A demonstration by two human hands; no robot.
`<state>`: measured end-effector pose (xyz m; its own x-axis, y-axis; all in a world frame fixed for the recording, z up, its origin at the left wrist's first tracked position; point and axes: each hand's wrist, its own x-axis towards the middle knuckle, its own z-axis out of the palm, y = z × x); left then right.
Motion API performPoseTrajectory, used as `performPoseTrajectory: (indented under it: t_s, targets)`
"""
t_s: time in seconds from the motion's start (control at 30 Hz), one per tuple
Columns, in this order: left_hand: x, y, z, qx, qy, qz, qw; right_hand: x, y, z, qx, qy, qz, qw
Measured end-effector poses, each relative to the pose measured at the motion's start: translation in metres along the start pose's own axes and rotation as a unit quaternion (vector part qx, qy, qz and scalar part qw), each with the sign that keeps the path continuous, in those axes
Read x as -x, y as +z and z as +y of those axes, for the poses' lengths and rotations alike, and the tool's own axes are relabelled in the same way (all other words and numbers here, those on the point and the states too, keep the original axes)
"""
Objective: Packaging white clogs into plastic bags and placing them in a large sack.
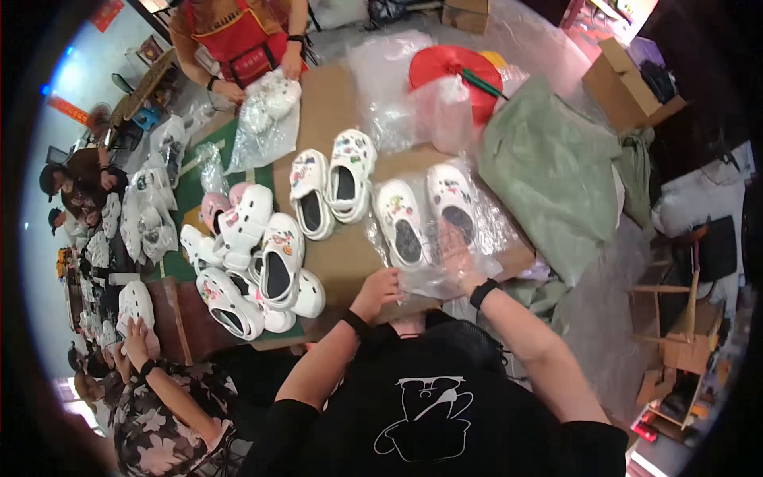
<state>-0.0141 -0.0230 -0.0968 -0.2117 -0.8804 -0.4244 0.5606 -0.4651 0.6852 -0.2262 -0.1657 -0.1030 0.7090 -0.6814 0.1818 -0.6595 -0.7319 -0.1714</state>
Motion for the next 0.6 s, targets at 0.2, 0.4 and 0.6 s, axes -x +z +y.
performPoseTrajectory:
  t_s: [0.2,0.4,0.6]
  targets:
    - [0.020,0.015,0.028,-0.043,-0.163,0.196,0.966,0.047,-0.106,-0.006,-0.136,-0.053,-0.209,0.967]
    - [0.016,0.025,0.018,-0.190,-0.185,0.149,0.953,0.091,-0.127,0.060,-0.605,0.351,-0.049,0.713]
    - [0.017,0.003,-0.010,-0.115,-0.151,0.161,0.969,0.114,-0.046,0.088,-0.403,0.388,-0.135,0.818]
